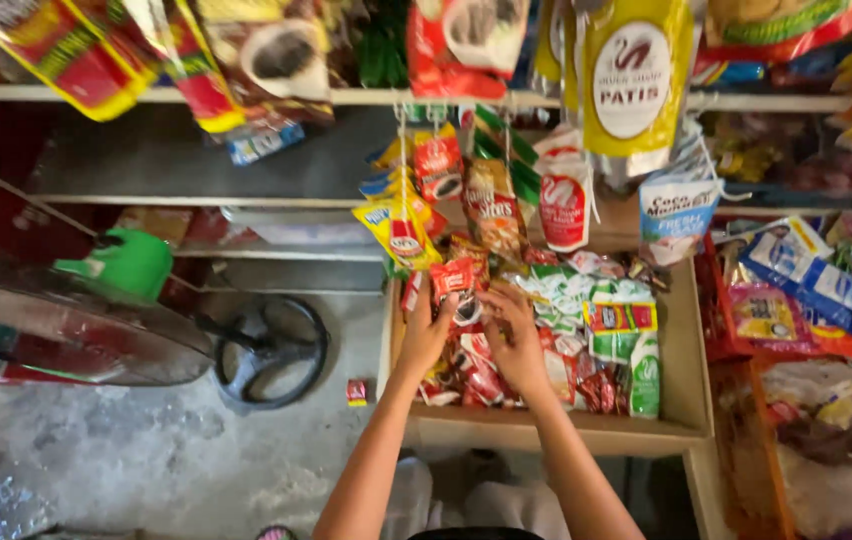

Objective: Organizing and hanging coffee and snack sachets on a grocery store shelf from a cardboard box on the floor.

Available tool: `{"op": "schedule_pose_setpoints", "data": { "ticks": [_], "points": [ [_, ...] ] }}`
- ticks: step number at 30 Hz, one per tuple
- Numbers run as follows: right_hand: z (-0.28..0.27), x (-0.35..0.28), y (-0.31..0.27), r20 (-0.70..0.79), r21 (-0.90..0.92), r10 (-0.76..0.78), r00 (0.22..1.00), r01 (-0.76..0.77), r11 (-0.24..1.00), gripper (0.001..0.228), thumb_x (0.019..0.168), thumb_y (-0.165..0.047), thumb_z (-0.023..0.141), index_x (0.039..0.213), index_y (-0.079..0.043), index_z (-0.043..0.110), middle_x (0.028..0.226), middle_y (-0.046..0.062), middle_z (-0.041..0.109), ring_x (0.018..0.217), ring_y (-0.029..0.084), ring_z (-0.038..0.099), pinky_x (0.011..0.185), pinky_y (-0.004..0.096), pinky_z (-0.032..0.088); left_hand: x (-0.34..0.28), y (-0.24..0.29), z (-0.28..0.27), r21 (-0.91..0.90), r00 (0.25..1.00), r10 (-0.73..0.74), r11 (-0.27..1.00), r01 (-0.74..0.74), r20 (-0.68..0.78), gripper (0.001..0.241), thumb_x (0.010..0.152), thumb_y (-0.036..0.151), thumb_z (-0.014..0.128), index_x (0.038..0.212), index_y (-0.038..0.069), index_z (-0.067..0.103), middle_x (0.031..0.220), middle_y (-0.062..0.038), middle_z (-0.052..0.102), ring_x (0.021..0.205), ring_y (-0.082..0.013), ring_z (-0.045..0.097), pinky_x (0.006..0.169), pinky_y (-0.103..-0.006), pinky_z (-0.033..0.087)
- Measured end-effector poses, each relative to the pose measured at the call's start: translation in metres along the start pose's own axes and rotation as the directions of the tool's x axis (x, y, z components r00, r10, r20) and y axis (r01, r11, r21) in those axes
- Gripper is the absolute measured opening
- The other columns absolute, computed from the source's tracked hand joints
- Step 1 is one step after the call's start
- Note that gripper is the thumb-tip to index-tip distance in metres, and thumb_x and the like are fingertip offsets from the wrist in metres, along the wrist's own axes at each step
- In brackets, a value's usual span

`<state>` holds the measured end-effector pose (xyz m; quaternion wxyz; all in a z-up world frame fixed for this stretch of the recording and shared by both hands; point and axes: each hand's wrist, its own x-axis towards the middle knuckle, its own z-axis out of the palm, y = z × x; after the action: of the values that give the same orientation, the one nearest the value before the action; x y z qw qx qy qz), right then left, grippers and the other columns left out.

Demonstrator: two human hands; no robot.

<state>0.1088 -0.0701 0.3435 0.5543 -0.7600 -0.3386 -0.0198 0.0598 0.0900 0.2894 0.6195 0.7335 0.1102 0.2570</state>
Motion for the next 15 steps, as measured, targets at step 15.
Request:
{"op": "schedule_pose_setpoints", "data": {
  "ticks": [15],
  "points": [
    [0.045,0.128,0.007,-0.195,0.172,0.028,0.98,0.006,0.985,0.035,0.105,-0.002,0.06,0.14,-0.004,0.057,0.128,0.011,0.069,0.116,0.018,0.067,0.101,0.03,0.054,0.099,0.062,-0.046,0.002,0.979,0.189,0.982,-0.19,-0.074,0.063,0.109,0.036,0.048,0.158,0.001,0.031,0.154,-0.02,0.049,0.143,-0.0308,0.048,0.117,-0.0382,0.035]
  ]
}}
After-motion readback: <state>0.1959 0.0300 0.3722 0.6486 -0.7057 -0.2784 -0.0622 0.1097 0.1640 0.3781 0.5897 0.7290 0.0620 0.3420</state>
